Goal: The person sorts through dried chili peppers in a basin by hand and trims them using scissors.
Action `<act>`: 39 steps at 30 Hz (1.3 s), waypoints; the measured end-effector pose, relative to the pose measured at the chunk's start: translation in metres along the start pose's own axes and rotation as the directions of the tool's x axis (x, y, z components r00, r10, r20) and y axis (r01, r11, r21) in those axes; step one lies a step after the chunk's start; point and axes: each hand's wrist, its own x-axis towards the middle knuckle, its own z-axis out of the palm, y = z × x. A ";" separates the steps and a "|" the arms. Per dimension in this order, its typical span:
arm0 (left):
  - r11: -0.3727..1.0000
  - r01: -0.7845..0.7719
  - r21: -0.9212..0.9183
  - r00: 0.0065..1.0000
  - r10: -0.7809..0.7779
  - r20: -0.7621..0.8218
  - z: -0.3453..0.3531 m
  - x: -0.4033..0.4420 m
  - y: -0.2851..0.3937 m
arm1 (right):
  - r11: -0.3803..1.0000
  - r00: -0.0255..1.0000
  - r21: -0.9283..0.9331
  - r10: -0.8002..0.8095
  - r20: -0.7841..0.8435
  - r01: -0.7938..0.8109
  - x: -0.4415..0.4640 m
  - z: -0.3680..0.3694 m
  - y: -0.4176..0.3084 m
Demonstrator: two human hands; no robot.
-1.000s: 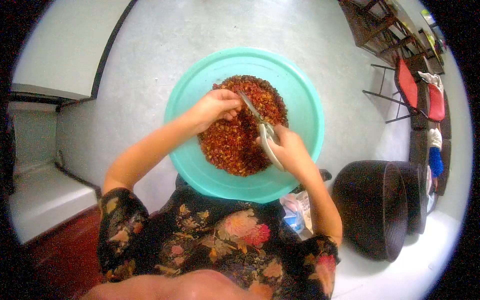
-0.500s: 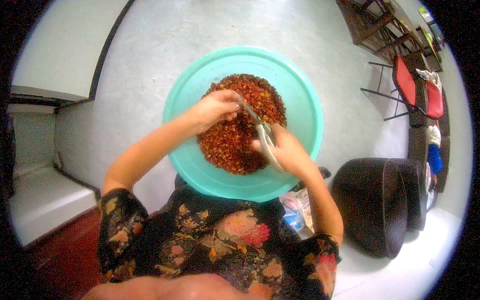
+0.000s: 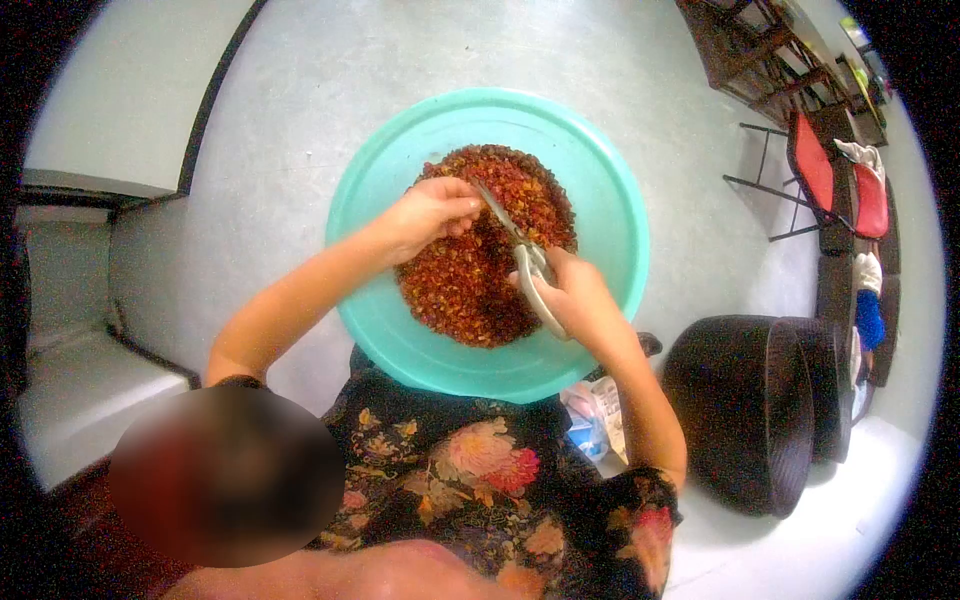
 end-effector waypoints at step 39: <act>0.998 -0.050 0.041 0.998 0.051 -0.022 0.000 0.001 -0.006 | 0.989 0.997 -0.138 -0.058 -0.050 0.051 0.000 0.005 0.004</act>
